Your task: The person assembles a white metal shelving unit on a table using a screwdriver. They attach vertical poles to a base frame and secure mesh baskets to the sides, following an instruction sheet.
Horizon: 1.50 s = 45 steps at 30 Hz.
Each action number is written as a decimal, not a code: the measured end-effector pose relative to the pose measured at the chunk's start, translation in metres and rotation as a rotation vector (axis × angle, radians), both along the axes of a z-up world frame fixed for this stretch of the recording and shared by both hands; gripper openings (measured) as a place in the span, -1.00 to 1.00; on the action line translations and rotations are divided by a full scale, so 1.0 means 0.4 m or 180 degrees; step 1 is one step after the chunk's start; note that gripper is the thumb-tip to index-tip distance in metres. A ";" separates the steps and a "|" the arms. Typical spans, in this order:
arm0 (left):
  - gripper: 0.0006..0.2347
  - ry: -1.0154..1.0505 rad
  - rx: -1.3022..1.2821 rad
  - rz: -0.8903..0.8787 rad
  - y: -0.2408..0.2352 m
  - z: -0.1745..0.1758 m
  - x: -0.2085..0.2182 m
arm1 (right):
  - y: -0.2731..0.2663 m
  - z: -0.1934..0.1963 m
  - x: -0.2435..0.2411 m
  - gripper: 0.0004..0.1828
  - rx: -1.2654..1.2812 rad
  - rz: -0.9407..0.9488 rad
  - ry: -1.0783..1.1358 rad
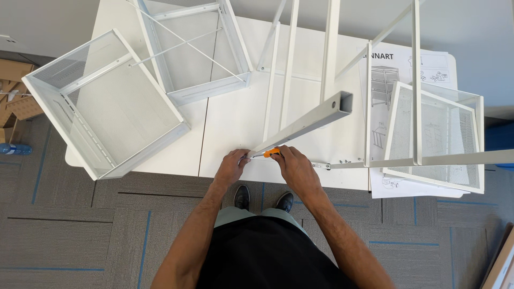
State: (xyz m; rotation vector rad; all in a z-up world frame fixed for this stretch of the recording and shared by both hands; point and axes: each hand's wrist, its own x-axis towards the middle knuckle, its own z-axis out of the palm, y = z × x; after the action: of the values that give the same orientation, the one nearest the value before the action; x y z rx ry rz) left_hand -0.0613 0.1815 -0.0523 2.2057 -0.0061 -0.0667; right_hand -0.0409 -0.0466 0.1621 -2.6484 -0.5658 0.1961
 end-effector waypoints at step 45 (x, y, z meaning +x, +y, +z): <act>-0.84 -0.0016 0.0785 -0.0426 -0.011 0.014 0.013 | 0.068 0.042 0.034 -0.65 -0.0368 0.0431 0.0277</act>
State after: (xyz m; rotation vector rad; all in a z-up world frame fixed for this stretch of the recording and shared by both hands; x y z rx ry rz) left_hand -0.0563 0.1771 -0.0466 2.4498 -0.1559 -0.1432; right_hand -0.0273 -0.0195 0.1789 -2.6975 -0.7252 0.3935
